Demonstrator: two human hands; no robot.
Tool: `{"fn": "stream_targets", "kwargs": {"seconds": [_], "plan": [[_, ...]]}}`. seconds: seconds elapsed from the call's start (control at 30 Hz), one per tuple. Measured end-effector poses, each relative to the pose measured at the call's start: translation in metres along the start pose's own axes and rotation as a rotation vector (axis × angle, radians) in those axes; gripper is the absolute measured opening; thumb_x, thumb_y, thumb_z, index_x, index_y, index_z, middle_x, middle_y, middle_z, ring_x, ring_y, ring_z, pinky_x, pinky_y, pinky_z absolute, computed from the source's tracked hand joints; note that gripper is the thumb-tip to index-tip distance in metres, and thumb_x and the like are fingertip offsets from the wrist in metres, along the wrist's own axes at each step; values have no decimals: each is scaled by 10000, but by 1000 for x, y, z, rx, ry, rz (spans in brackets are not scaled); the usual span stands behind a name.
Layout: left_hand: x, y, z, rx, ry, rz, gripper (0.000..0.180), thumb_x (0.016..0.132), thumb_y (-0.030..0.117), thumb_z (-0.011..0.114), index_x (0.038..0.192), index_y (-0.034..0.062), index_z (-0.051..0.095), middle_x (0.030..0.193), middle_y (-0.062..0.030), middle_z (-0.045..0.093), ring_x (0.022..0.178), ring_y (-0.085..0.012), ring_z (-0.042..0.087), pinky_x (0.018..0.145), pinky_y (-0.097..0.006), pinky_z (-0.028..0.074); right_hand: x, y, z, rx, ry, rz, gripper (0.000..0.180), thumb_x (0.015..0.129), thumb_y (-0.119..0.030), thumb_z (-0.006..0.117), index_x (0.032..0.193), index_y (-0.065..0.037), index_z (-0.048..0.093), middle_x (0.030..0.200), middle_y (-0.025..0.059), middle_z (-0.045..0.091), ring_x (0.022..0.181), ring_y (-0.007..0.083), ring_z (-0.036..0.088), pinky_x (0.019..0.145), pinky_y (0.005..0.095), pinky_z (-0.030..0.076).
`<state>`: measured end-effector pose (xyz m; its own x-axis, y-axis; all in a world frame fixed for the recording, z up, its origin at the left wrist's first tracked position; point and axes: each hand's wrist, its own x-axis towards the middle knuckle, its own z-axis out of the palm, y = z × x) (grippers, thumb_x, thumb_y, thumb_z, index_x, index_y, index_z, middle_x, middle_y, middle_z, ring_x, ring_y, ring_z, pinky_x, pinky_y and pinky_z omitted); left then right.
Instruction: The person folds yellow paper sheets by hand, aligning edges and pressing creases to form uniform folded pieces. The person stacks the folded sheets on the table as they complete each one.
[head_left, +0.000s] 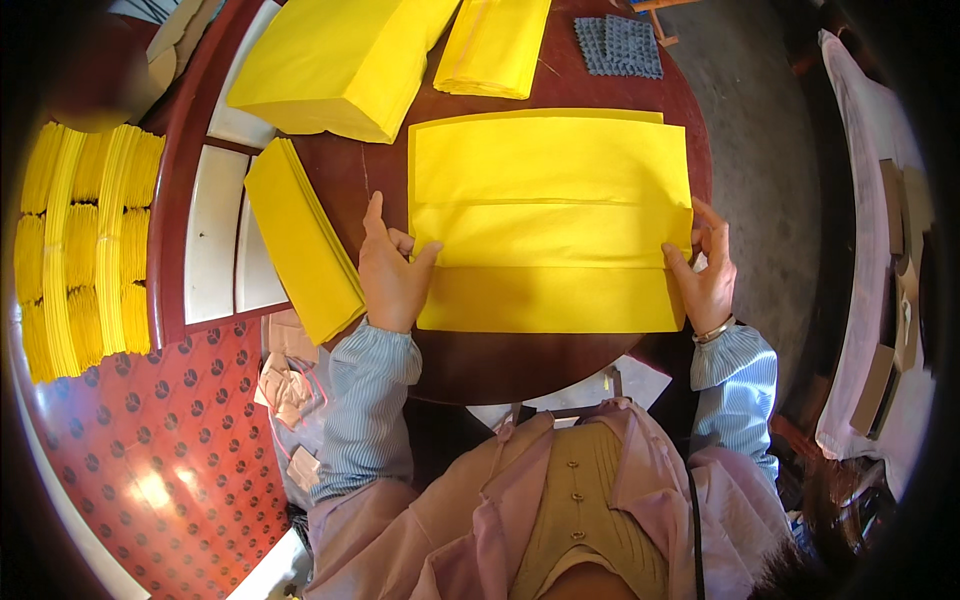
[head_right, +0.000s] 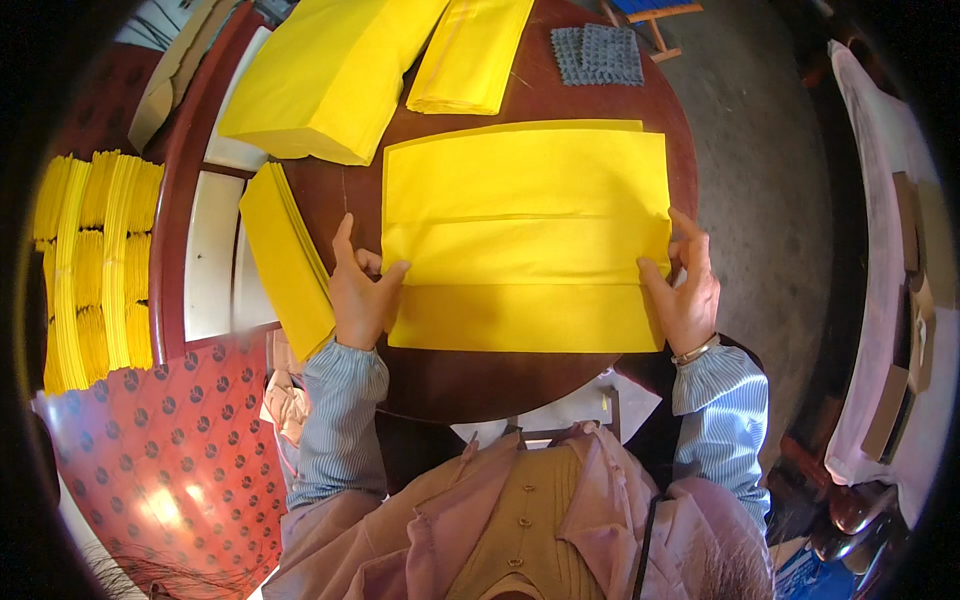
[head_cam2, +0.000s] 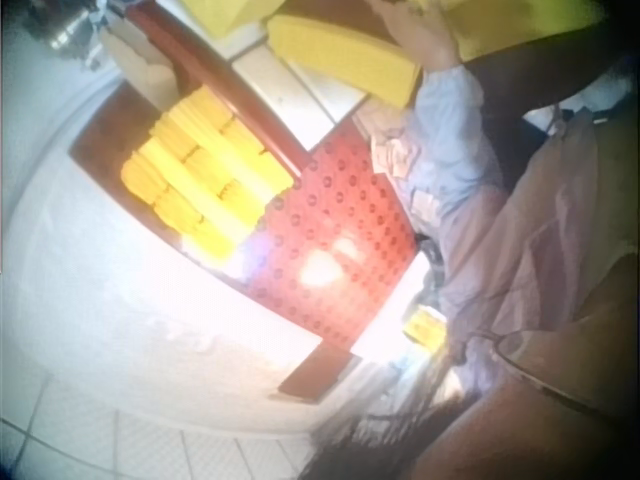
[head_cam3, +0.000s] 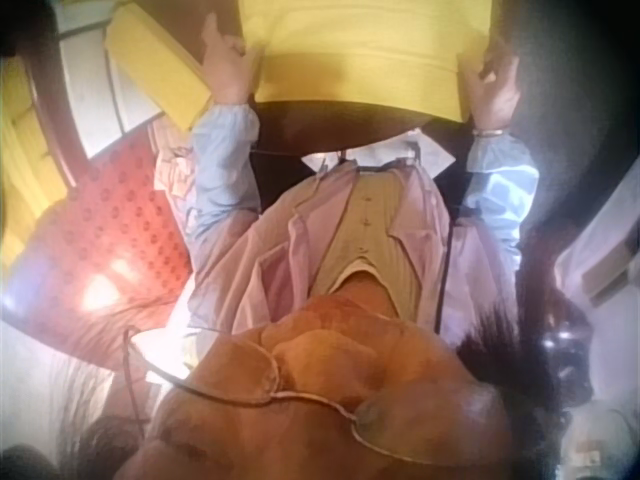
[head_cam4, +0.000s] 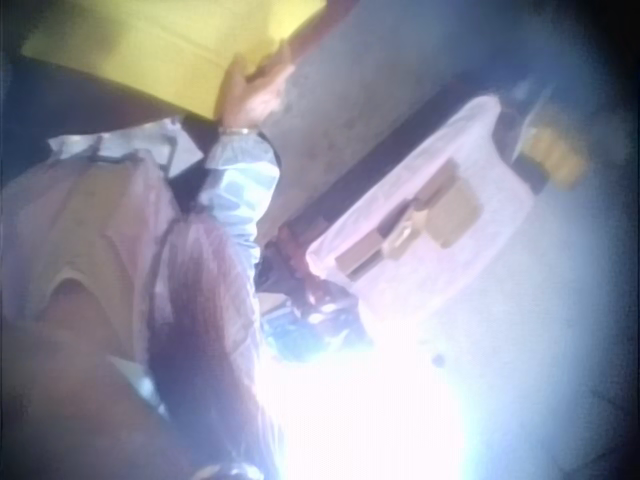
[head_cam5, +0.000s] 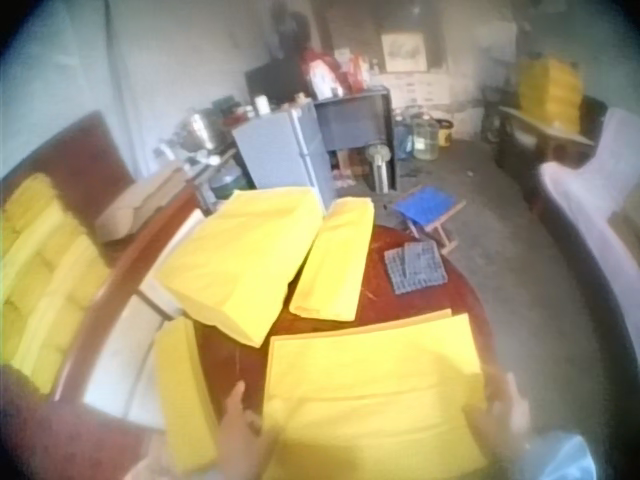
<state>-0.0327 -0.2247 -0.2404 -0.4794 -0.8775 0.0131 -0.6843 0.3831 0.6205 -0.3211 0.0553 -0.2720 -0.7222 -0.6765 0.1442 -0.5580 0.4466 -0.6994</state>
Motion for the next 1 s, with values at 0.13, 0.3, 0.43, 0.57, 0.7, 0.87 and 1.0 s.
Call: {"fn": "stream_targets", "kwargs": {"seconds": [0.13,0.3,0.43,0.57,0.7,0.87,1.0], "plan": [[-4,11,2,119,19,90,880,783,89,861,1552,20,438,834,-99,608,792,-260,616,778,-391,524,-1,-2,1,-13,13,-23,682,935,-132,791,1530,-148,458,1008,146,705,902,268,738,842,363,638],[-8,18,10,439,233,604,543,846,51,737,1374,56,611,1085,-173,639,1083,-377,616,936,-458,510,-2,0,3,-36,-3,-3,714,950,-200,787,1573,-201,438,1078,169,707,956,312,744,868,412,641],[-9,12,26,186,-43,590,313,977,37,587,1285,36,647,1409,-202,594,1385,-464,511,1114,-523,456,-4,1,-2,-35,-63,58,679,985,-258,752,1582,-244,430,1247,225,701,1120,365,737,949,450,630],[-24,19,57,127,-20,415,546,1032,304,632,1492,31,522,1577,-297,455,1493,-516,386,1211,-594,335,-3,-5,3,-4,-35,96,693,970,-127,765,1579,-177,437,1141,171,728,1033,297,741,952,396,609],[-39,39,94,487,87,362,934,984,621,625,1660,53,320,1630,-426,290,1565,-567,216,1247,-711,131,-1,-16,-4,85,-76,157,712,962,-167,773,1584,-168,427,1203,150,712,1102,302,704,1026,433,558],[-39,44,102,449,60,310,958,983,674,576,1677,77,294,1666,-436,179,1598,-564,72,1230,-749,-4,-19,-63,15,-340,297,-352,717,867,-181,761,1538,-139,511,1518,123,571,1505,335,429,1199,596,291],[-39,49,100,701,-33,233,947,999,665,556,1700,112,241,1704,-397,114,1615,-530,4,1248,-713,-54,-26,-108,103,-479,-74,-505,614,1053,-370,578,1605,-129,462,1704,80,395,1601,239,317,1303,524,212]]}}
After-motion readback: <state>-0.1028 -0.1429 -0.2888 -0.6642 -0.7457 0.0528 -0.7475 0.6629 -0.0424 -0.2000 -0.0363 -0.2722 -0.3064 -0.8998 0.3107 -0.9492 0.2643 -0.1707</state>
